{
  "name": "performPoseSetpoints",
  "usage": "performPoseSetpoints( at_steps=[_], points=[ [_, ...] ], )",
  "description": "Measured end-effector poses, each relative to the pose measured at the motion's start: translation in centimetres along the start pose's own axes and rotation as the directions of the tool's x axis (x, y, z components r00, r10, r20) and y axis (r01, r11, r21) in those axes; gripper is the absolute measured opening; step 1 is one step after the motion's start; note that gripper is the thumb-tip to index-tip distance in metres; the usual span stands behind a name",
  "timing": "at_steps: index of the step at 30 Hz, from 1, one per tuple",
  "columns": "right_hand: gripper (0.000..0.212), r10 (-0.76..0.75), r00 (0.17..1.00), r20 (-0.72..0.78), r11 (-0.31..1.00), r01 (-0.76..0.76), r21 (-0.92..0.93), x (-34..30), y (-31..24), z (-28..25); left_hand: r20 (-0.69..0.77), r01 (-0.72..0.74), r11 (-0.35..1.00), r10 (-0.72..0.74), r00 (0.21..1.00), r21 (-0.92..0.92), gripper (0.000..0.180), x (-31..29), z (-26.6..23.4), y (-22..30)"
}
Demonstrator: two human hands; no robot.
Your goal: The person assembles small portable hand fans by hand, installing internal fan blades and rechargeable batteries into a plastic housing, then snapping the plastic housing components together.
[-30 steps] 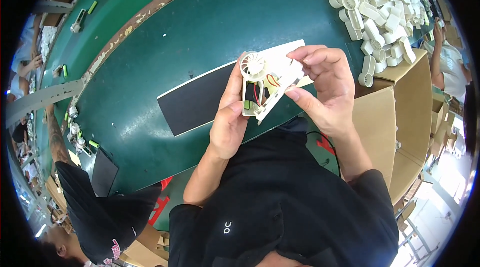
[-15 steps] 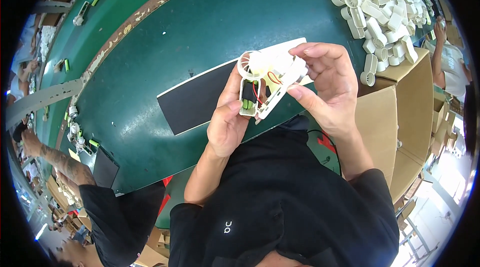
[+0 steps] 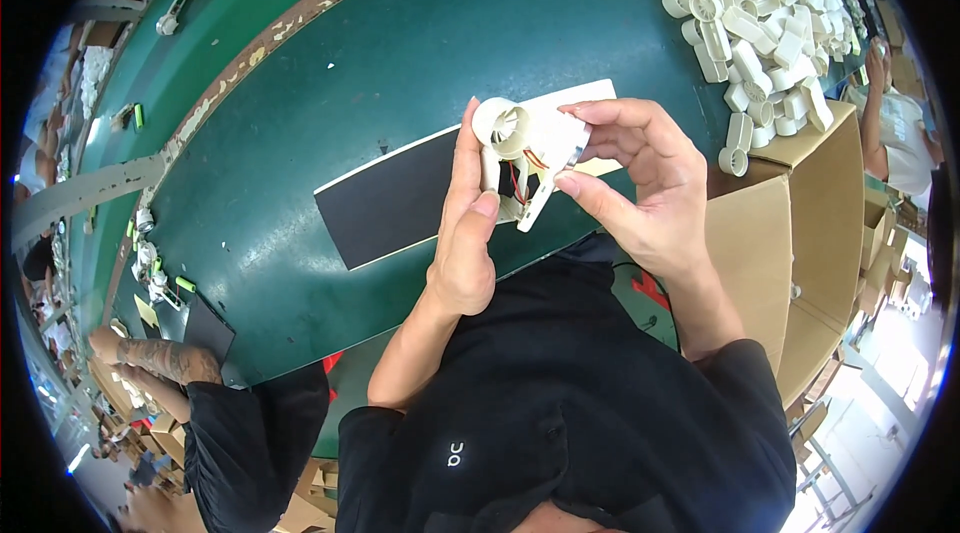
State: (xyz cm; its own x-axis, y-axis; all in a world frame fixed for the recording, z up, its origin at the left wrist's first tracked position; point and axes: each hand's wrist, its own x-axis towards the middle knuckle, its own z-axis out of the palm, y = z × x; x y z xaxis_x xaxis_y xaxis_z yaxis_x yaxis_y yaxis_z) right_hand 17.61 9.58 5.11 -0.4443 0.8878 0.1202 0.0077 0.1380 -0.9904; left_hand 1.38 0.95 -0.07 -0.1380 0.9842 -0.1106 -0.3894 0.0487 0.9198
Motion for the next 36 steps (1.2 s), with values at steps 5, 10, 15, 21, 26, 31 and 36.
performPoseSetpoints(
  at_steps=[5, 10, 15, 21, 26, 31, 36],
  points=[
    [0.043, 0.013, 1.0, 0.021, 1.0, -0.013, -0.028, 0.1, 0.1, 0.2, -0.002, -0.017, 1.0, 0.017, 1.0, 0.012, 0.088, 0.0, -0.1, -0.2],
    [0.043, 0.035, 0.999, 0.015, 0.998, -0.035, -0.043, 0.2, 0.1, 0.2, -0.026, -0.064, 0.995, 0.066, 0.997, 0.081, 0.074, 0.2, 0.2, 0.2],
    [0.044, -0.005, 1.0, 0.011, 0.981, 0.007, -0.191, 0.4, -0.4, 0.2, -0.005, -0.067, 0.991, 0.068, 0.998, 0.117, 0.063, 0.4, -0.1, -0.9],
    [0.043, -0.115, 0.99, 0.081, 0.977, 0.128, -0.173, 0.9, -0.4, 0.3, -0.101, -0.109, 0.994, 0.109, 0.989, 0.0, 0.051, 1.2, 0.2, -0.4],
    [0.046, -0.264, 0.946, 0.189, 0.956, 0.283, -0.082, 1.3, 0.9, 0.6, -0.055, 0.034, 0.947, -0.054, 0.997, -0.319, 0.036, 1.6, -0.3, 0.0],
    [0.049, -0.249, 0.957, 0.15, 0.967, 0.254, -0.012, 1.3, 1.0, 0.9, -0.068, 0.082, 0.945, -0.108, 0.992, -0.316, 0.032, 1.5, 0.3, 0.8],
    [0.048, -0.104, 0.992, 0.075, 0.994, 0.101, 0.031, 1.2, 0.5, 1.3, -0.065, 0.048, 0.976, -0.063, 0.996, -0.214, 0.032, 1.2, 0.3, 0.9]
  ],
)
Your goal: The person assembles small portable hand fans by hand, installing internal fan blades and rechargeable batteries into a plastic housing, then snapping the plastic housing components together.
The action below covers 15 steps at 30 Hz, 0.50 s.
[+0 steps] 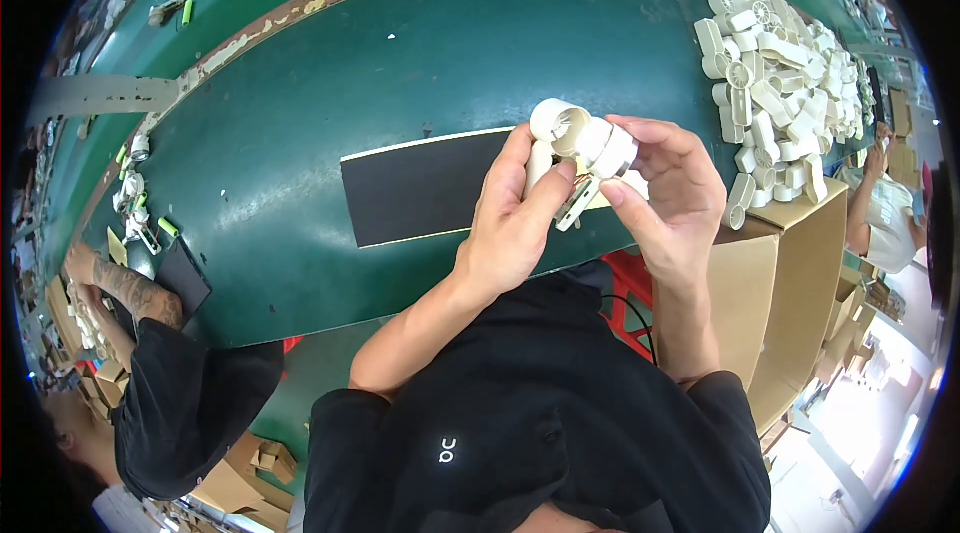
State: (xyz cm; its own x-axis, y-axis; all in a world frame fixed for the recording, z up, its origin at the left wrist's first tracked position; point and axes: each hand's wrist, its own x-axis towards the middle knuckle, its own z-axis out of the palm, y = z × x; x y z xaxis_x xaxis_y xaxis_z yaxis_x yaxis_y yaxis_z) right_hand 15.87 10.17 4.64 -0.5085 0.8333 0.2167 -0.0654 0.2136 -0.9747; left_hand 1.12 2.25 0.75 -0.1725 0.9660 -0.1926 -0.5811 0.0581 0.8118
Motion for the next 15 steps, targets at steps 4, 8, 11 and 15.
performPoseSetpoints(
  at_steps=[4, 8, 11, 15],
  points=[
    [0.046, 0.061, 0.998, -0.029, 0.996, -0.063, -0.07, 0.1, -0.3, 0.2, 0.025, -0.031, 0.999, 0.031, 0.999, 0.018, 0.033, -0.2, 0.4, -0.3],
    [0.043, 0.053, 0.998, -0.043, 0.977, -0.061, -0.205, 0.4, -0.5, 0.1, 0.048, -0.101, 0.995, 0.1, 0.994, 0.014, 0.041, -0.5, 0.6, -0.3],
    [0.041, 0.089, 0.995, -0.045, 0.975, -0.096, -0.203, 0.5, -0.6, 0.0, 0.083, -0.175, 0.979, 0.167, 0.982, 0.102, 0.05, -0.5, 0.3, -0.5],
    [0.039, 0.073, 0.996, -0.052, 0.981, -0.081, -0.178, 0.7, -0.5, -0.2, 0.093, -0.207, 0.962, 0.193, 0.977, 0.177, 0.057, -0.5, -0.1, -1.1]
  ],
)
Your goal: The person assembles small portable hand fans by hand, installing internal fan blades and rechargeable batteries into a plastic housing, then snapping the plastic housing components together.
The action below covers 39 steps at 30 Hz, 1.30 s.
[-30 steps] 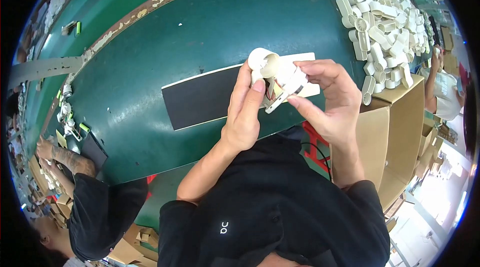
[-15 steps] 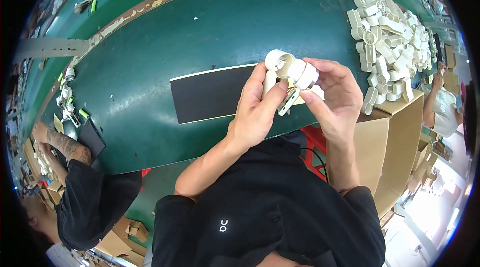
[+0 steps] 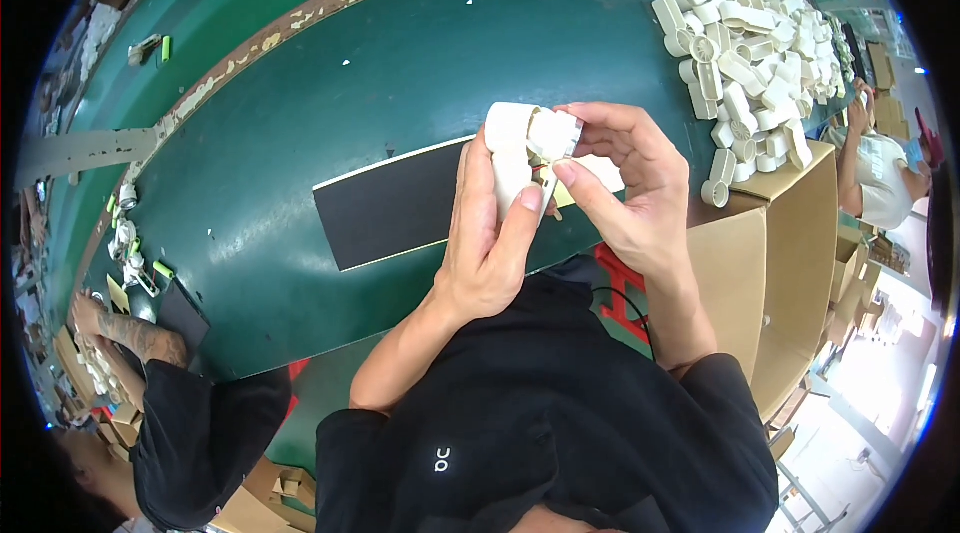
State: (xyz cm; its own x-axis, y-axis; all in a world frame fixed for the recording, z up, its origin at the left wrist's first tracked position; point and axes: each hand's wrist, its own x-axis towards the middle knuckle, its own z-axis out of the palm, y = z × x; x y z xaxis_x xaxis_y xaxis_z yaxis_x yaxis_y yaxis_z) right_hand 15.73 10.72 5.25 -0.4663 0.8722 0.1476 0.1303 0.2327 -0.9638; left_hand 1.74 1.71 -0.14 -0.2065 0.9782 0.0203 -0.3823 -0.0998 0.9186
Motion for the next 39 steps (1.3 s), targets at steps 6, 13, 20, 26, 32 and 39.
performPoseSetpoints(
  at_steps=[6, 13, 20, 26, 32, 39],
  points=[
    [0.04, -0.036, 0.999, 0.03, 0.996, 0.038, -0.079, 0.1, -0.2, -0.3, 0.078, -0.126, 0.987, 0.118, 0.99, 0.102, 0.067, 0.2, -0.4, -0.3],
    [0.039, -0.077, 0.997, 0.029, 0.994, 0.079, -0.077, 0.3, 0.2, -0.1, 0.124, -0.002, 0.998, -0.005, 0.992, 0.063, 0.073, 0.1, -0.7, 0.6],
    [0.043, -0.085, 0.987, 0.134, 0.981, 0.107, -0.164, 0.5, 0.0, -1.7, 0.175, 0.083, 0.985, -0.056, 0.983, -0.154, 0.076, -0.2, -0.5, 0.1],
    [0.036, -0.062, 0.982, 0.177, 0.977, 0.095, -0.19, 0.5, -0.4, -2.3, 0.164, 0.1, 0.983, -0.074, 0.984, -0.156, 0.074, -0.3, -0.6, 0.3],
    [0.027, -0.221, 0.962, 0.161, 0.966, 0.239, -0.098, 2.6, 0.0, -0.9, 0.324, 0.187, 0.961, -0.115, 0.939, -0.202, 0.068, -0.7, 0.4, 0.9],
    [0.035, -0.332, 0.943, 0.024, 0.918, 0.328, -0.222, 3.0, -0.3, 0.0, 0.183, 0.099, 0.983, -0.127, 0.975, 0.154, 0.054, -1.3, 0.5, 1.8]
  ],
)
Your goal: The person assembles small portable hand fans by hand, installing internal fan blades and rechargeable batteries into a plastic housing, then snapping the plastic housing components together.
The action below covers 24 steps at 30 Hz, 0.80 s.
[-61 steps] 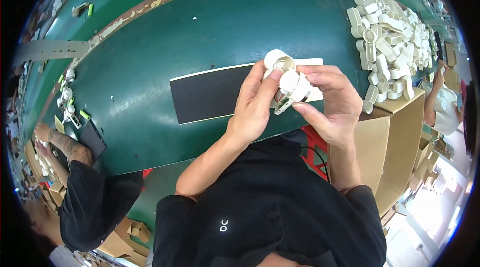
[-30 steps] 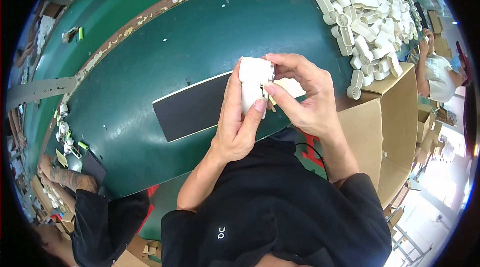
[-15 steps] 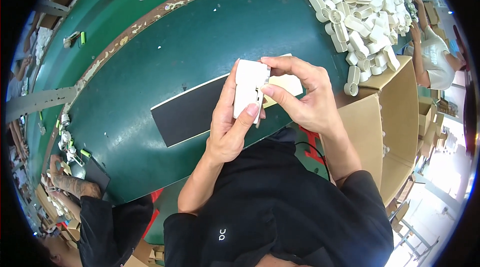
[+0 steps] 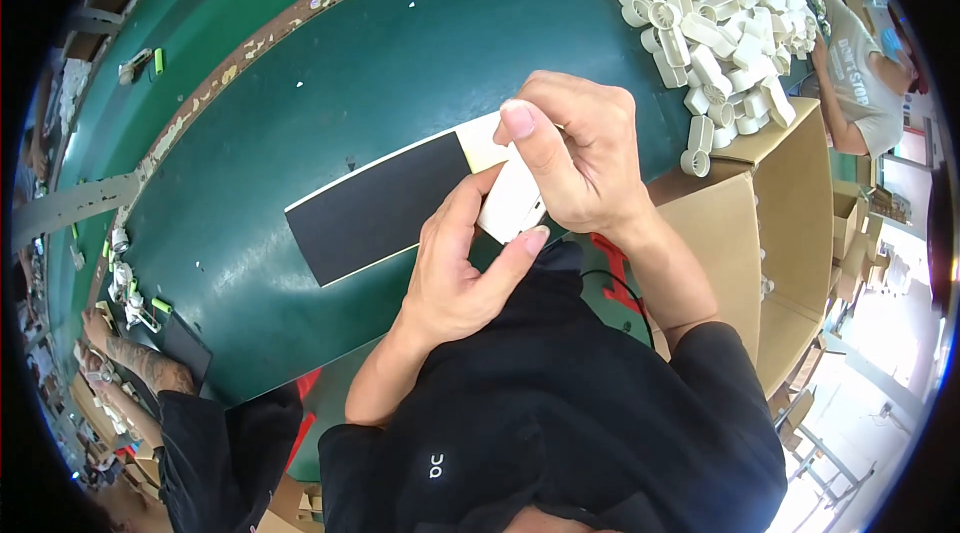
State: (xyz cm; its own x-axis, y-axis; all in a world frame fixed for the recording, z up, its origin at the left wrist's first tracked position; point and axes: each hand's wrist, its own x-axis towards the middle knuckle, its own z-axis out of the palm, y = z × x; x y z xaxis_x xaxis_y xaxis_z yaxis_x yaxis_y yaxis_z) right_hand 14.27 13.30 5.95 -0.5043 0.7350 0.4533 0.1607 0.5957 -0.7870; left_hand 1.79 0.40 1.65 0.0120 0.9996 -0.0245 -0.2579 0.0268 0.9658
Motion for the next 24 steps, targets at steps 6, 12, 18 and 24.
performPoseSetpoints(
  at_steps=[6, 12, 18, 24],
  points=[
    [0.039, 0.057, 0.998, 0.013, 0.989, -0.055, -0.141, -0.4, 0.5, 0.3, 0.013, -0.127, 0.852, 0.139, 0.99, 0.508, 0.051, 0.4, 0.2, 0.1],
    [0.045, 0.172, 0.984, 0.036, 0.97, -0.163, -0.179, -0.3, 0.9, 0.9, 0.055, -0.23, 0.777, 0.245, 0.968, 0.586, 0.057, 1.0, 0.3, 0.2],
    [0.051, 0.249, 0.966, 0.07, 0.94, -0.224, -0.257, -0.2, 0.2, 1.0, 0.077, -0.168, 0.705, 0.16, 0.984, 0.689, 0.045, 0.6, 0.1, -0.5],
    [0.05, 0.423, 0.899, 0.113, 0.902, -0.407, -0.146, 0.2, 0.6, 0.5, 0.029, -0.068, 0.809, 0.063, 0.998, 0.583, 0.035, 1.5, -0.3, -0.3]
  ],
)
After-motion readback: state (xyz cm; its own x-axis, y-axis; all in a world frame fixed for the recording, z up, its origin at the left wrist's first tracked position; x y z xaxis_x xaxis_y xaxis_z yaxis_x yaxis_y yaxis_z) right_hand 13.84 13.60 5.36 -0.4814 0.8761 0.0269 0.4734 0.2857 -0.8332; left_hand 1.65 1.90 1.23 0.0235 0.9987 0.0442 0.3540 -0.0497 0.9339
